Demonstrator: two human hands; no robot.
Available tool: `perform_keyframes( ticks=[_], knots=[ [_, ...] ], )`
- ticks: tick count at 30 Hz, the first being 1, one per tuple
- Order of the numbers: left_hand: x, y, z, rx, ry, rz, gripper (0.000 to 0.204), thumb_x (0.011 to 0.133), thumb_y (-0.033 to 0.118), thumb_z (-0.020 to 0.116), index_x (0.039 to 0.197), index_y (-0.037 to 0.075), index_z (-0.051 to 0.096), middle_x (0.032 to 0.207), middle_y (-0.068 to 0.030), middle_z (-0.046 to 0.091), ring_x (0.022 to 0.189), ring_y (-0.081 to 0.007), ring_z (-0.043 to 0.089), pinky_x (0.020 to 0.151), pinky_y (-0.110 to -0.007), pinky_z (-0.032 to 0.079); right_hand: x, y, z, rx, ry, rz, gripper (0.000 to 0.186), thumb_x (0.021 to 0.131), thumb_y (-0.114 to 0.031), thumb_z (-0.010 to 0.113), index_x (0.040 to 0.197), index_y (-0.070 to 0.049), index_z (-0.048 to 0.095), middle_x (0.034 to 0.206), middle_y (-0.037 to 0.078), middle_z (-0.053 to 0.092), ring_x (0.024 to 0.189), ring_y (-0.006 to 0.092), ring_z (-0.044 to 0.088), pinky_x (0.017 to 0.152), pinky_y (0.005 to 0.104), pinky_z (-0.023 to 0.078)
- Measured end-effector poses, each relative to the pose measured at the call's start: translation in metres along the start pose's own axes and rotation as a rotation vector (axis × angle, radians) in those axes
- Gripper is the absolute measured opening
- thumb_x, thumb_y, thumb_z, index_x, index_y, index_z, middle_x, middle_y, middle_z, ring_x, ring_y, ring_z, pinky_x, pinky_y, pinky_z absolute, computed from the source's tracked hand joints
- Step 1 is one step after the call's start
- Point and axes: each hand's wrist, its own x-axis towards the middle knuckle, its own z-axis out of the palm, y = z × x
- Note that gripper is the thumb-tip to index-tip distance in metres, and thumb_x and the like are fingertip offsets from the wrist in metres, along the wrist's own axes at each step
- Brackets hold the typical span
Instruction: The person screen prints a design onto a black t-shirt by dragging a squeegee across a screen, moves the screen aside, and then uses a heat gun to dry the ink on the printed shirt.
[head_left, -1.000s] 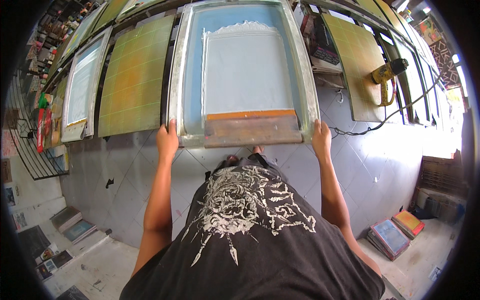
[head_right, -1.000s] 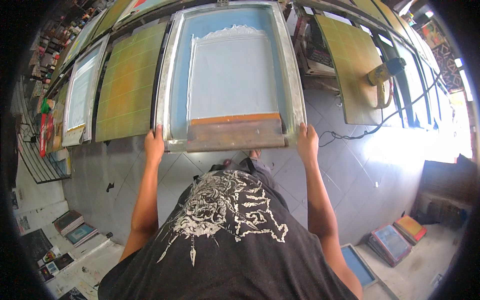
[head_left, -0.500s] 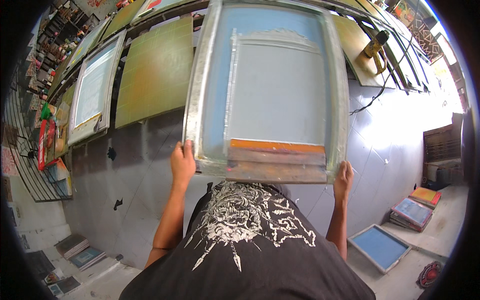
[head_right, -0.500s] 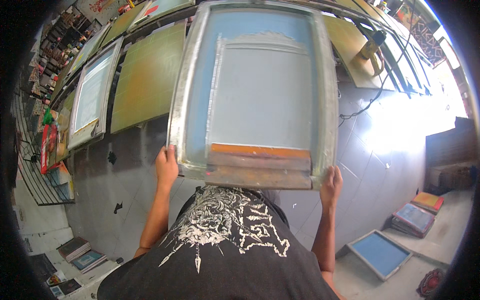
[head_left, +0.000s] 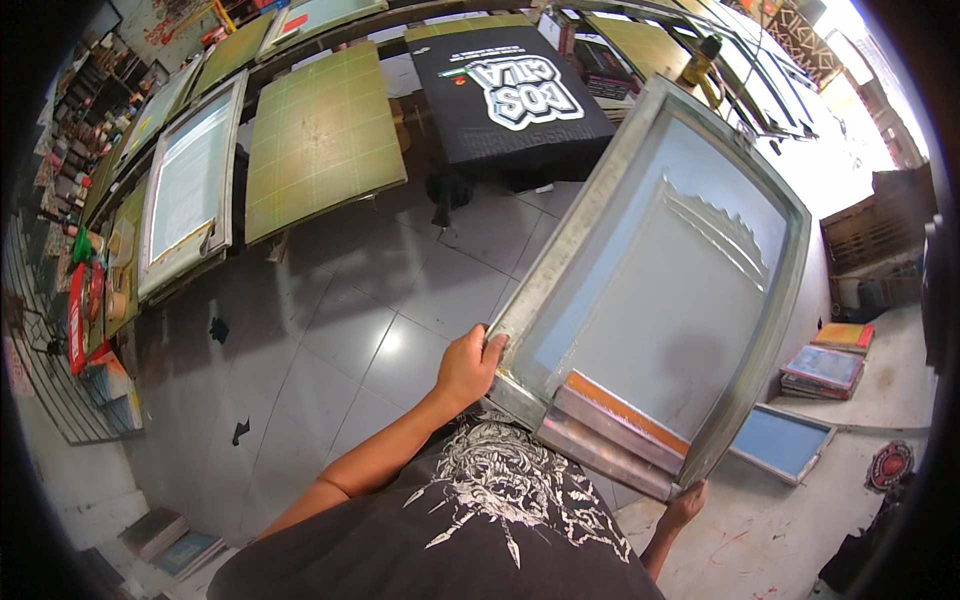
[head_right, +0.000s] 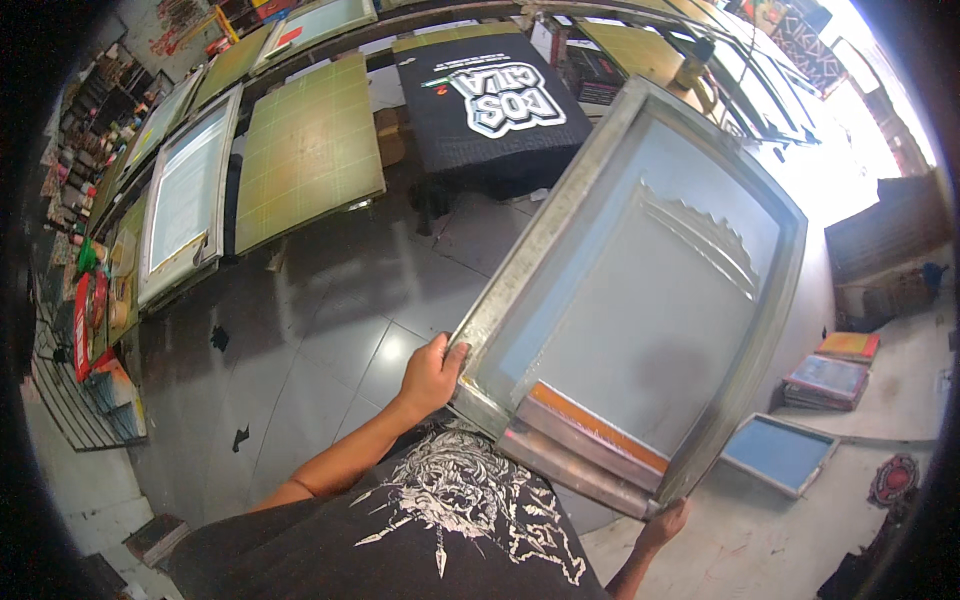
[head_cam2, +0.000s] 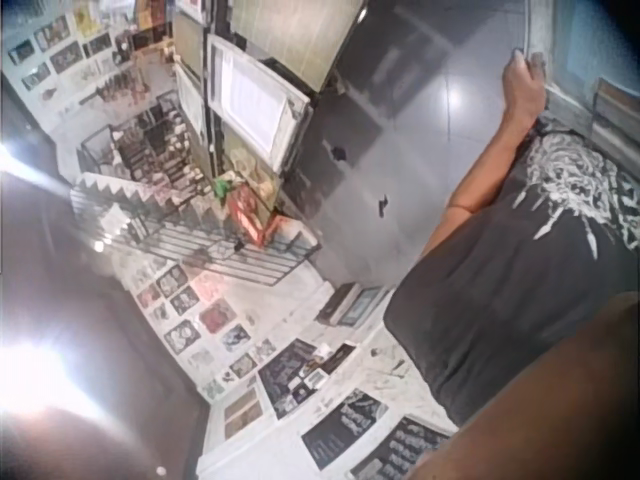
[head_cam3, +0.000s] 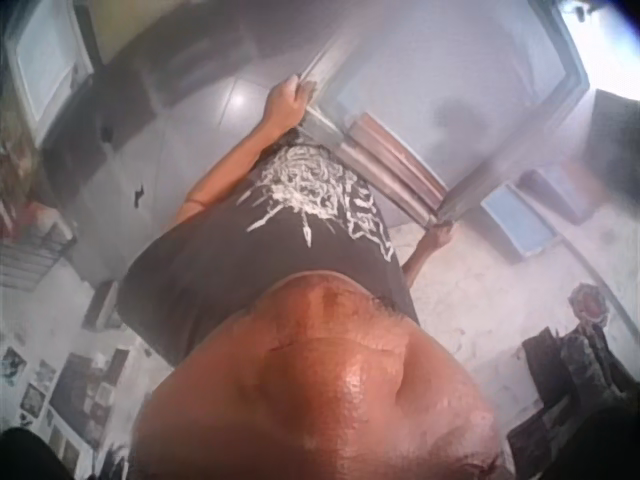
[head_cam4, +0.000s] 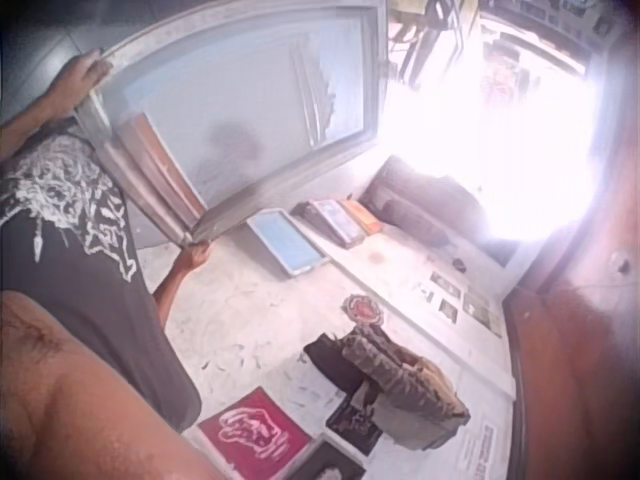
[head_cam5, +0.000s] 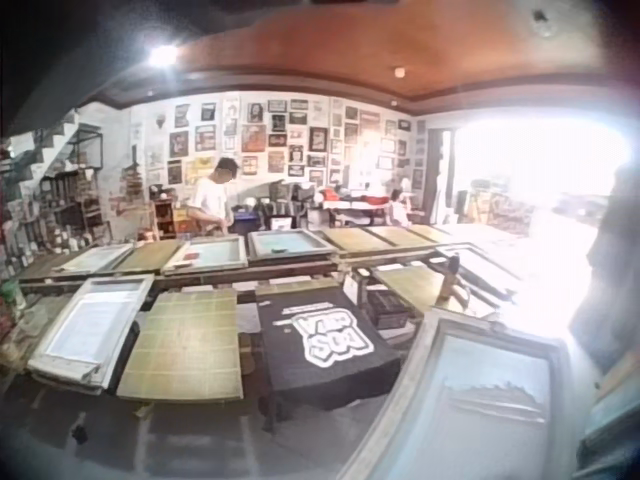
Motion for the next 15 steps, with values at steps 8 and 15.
perform_keyframes(
  ticks=[8,15],
  knots=[
    [-0.021,0.046,0.034,0.055,-0.268,0.172,0.038,0.097,0.034,0.055,0.084,-0.001,0.05,0.067,-0.0236,0.057,0.065,-0.0438,0.057,0.059,-0.048,0.042,-0.122,0.006,-0.06,0.199,0.258,0.335,0.046,0.106,-0.039,0.037,0.118,0.003,0.052,0.107,0.011,0.055,0.099,0.0222,0.053,0.088,0.0368,0.044],
    [-0.004,0.082,0.1,0.064,-0.446,0.264,0.041,0.098,0.038,0.051,0.091,-0.002,0.054,0.072,-0.0237,0.06,0.071,-0.0444,0.059,0.063,-0.051,0.044,-0.119,0.016,-0.084,0.461,0.302,0.609,0.059,0.105,-0.046,0.032,0.133,0.004,0.046,0.125,0.017,0.054,0.113,0.0304,0.054,0.098,0.0414,0.042]
  ],
)
